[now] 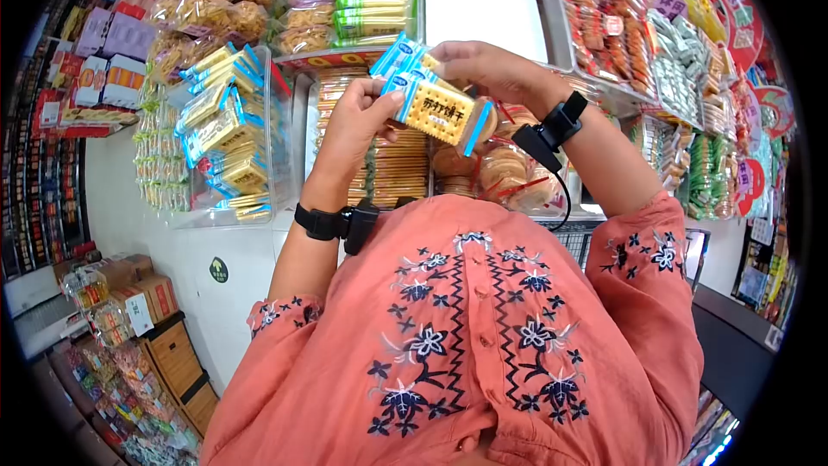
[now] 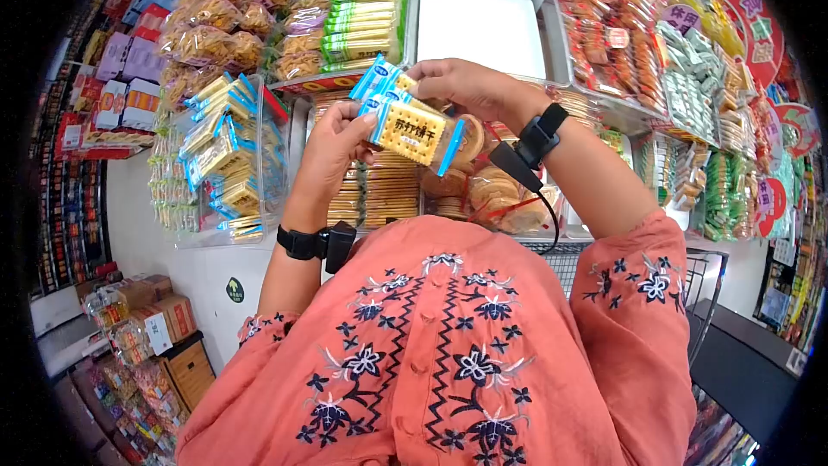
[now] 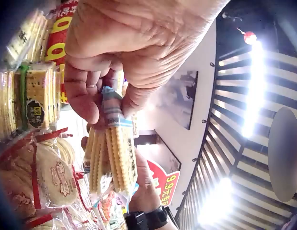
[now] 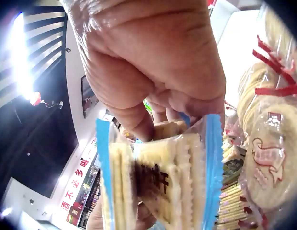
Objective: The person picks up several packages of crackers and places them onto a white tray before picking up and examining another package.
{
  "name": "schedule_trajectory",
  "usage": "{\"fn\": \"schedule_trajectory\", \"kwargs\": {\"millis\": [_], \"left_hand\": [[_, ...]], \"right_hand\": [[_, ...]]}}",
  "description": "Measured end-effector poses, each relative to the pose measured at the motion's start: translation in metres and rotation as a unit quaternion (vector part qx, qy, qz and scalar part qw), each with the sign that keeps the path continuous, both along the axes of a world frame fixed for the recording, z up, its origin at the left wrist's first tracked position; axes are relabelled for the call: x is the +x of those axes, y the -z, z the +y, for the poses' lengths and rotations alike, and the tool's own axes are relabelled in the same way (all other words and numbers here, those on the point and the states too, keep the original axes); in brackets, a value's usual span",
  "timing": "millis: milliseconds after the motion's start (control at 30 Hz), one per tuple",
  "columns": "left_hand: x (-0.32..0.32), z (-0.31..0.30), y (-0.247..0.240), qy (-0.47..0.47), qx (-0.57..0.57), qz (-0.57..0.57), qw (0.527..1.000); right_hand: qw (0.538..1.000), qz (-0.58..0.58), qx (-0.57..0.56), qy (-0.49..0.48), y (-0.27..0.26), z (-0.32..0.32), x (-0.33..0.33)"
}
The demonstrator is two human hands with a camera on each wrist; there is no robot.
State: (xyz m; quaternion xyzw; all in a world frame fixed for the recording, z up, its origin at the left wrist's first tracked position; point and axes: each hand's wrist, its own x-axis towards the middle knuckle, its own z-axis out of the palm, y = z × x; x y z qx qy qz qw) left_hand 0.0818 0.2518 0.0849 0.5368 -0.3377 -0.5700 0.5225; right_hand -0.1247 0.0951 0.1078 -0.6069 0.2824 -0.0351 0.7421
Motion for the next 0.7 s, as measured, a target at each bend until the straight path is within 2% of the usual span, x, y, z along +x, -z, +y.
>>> {"fn": "schedule_trajectory", "kwargs": {"millis": [67, 233, 267, 400, 700], "left_hand": [[0.005, 0.007, 0.005, -0.007, 0.013, 0.018, 1.000], [0.019, 0.030, 0.013, -0.071, 0.038, 0.030, 0.996], [0.023, 0.035, 0.016, -0.082, 0.035, 0.032, 0.996], [0.034, 0.047, 0.039, -0.126, 0.061, 0.009, 0.990], [0.034, 0.050, 0.085, -0.136, 0.094, -0.051, 0.985]], "right_hand": [[1.000, 0.003, 0.004, -0.003, 0.016, -0.002, 0.004], [1.000, 0.026, -0.012, 0.012, 0.001, 0.000, 0.003], [1.000, 0.008, -0.022, 0.012, 0.014, -0.007, 0.000], [0.998, 0.032, -0.039, 0.034, 0.003, -0.017, -0.019], [0.993, 0.030, -0.074, 0.090, -0.004, -0.057, -0.069]]}}
